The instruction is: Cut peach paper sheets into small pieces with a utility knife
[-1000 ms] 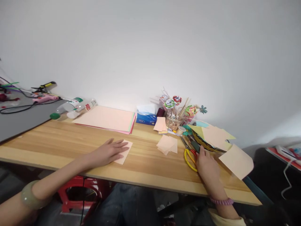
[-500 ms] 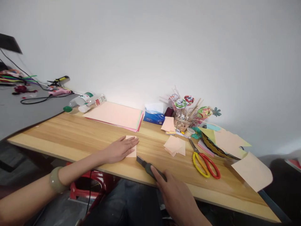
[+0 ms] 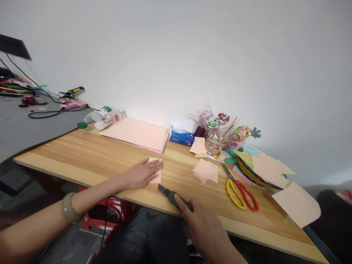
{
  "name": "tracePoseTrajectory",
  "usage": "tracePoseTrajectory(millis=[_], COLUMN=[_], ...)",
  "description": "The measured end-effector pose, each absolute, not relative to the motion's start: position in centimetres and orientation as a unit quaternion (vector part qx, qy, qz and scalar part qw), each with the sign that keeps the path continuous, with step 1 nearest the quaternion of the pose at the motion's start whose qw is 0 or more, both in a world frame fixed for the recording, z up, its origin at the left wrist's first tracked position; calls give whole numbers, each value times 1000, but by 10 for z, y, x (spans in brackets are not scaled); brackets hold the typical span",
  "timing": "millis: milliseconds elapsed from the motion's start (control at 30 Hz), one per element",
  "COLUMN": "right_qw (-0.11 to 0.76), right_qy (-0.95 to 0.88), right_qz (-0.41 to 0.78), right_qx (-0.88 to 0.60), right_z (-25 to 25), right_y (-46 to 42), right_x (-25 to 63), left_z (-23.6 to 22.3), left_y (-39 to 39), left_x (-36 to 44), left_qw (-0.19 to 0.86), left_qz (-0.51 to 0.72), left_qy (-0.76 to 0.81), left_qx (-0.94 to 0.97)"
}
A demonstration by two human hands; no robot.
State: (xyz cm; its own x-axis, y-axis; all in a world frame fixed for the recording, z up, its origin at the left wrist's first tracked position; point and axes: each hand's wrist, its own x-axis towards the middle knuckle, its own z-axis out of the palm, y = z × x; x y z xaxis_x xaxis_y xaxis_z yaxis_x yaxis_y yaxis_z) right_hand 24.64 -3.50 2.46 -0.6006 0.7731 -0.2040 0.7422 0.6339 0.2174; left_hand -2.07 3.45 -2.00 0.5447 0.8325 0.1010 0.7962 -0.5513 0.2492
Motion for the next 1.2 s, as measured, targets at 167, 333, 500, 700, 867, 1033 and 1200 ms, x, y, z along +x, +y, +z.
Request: tracePoseTrajectory(millis=[167, 333, 500, 700, 867, 1033, 1200], right_qw=[132, 148, 154, 138, 101, 110, 121], right_qy=[889, 883, 881, 890, 891, 888, 881], right_qz=[63, 70, 64, 46, 61, 58, 50], right_qx=[433, 440, 442, 432, 437, 443, 456], right_z=[27, 32, 34, 35, 27, 31, 32], right_y=[-35, -38, -43, -46, -47, -49, -48], right_x=[243, 238, 232, 225, 221, 215, 220], left_z=[-20, -21, -23, -23, -23, -24, -26], left_y=[34, 33, 32, 33, 33, 33, 34], left_x=[-20, -18, -17, -17, -16, -16, -17], left_qw=[75, 50, 35, 24, 12, 6, 7], left_qz=[102, 101, 88, 75, 70, 64, 67], left_qy=[467, 481, 487, 499, 508, 509, 506], left_qx=[875, 869, 868, 863, 858, 858, 860])
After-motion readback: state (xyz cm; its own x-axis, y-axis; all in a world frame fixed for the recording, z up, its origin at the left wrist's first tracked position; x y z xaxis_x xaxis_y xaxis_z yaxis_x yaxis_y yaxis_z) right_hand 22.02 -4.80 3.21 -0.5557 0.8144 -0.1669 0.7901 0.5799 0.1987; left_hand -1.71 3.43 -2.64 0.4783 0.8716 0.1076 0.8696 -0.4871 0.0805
